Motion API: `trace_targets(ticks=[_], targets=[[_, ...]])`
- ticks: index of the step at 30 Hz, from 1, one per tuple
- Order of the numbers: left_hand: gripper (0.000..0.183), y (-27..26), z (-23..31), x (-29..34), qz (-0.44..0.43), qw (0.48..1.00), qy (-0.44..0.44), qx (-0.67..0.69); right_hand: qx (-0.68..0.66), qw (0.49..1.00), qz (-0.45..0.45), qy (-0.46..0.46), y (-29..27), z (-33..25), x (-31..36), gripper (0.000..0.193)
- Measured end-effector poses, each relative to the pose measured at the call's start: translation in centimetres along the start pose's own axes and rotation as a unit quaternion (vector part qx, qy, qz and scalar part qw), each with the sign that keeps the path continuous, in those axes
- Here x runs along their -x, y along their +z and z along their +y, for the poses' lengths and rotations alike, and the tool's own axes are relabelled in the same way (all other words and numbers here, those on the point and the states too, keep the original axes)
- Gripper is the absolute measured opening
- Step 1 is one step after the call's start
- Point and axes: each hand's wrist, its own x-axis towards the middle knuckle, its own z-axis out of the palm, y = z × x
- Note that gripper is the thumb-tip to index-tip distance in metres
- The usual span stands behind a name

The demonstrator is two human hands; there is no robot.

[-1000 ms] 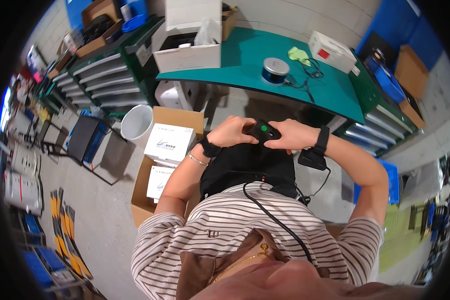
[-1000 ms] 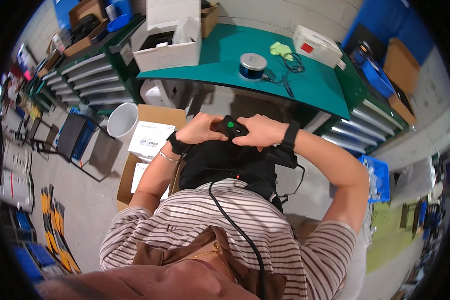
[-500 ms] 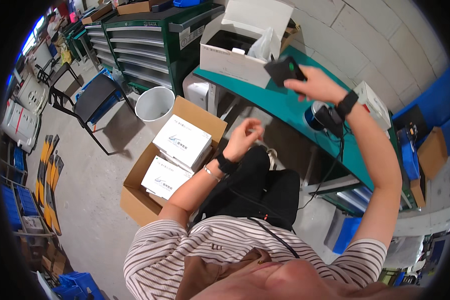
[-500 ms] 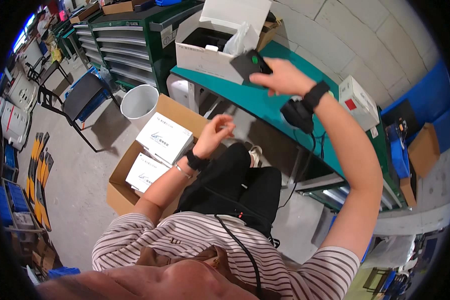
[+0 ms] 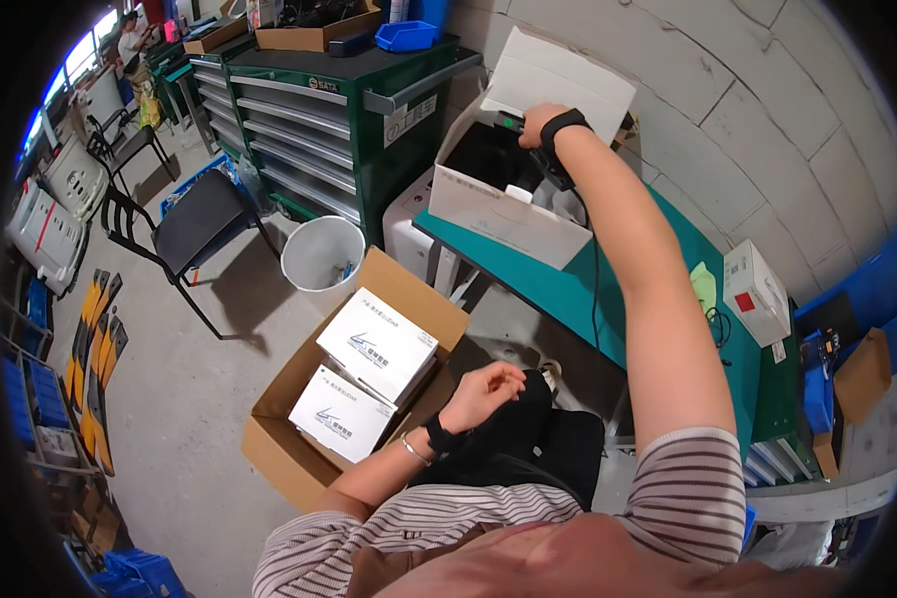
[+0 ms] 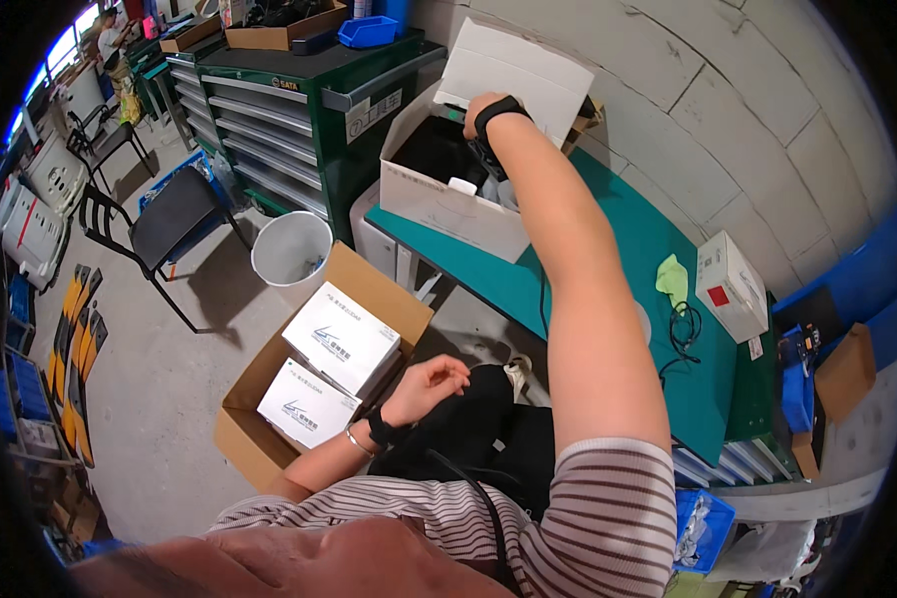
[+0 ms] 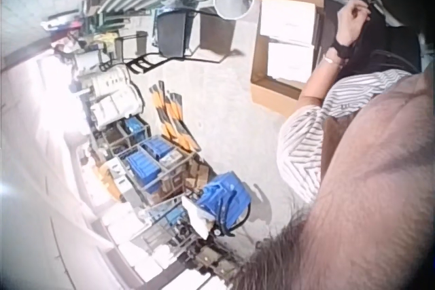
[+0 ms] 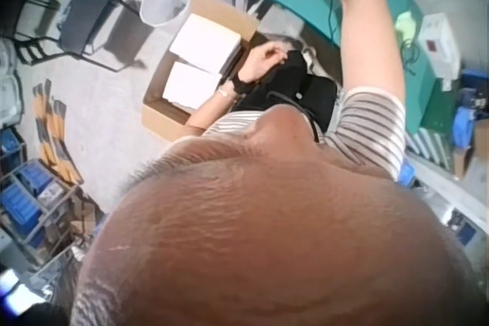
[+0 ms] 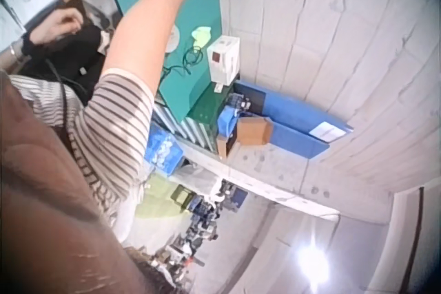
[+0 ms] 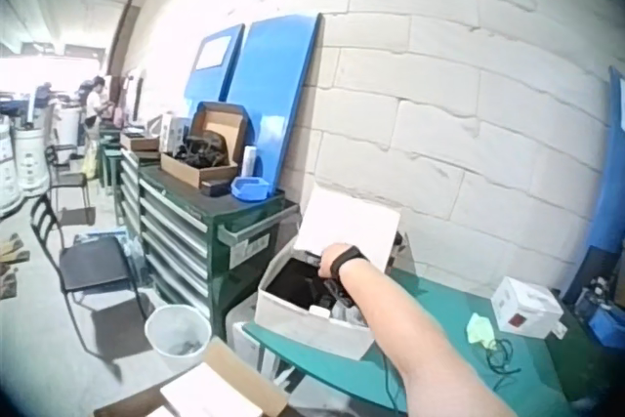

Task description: Unboxing a LiDAR sensor and inspecting its components and cables in a workshop.

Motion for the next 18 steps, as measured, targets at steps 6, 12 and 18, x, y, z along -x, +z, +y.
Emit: trace_targets(ticks=[6, 12, 18], targets=[[0.013, -2.4, -1.1, 0.7, 0.021, 0.999, -0.047, 0.011, -0.03, 0.996, -0.081, 0.001, 4.1, 0.5, -4.4, 0.048], [0.014, -3.4, -2.0, 0.4, 0.026, 0.997, -0.064, 0.026, -0.185, 0.969, -0.152, -0.062, 6.7, 1.9, -6.8, 0.06], [0.014, -3.6, -2.8, -0.2, 0.013, 0.996, -0.073, 0.046, -0.097, 0.978, -0.161, -0.087, 6.5, -0.3, -6.2, 0.056]])
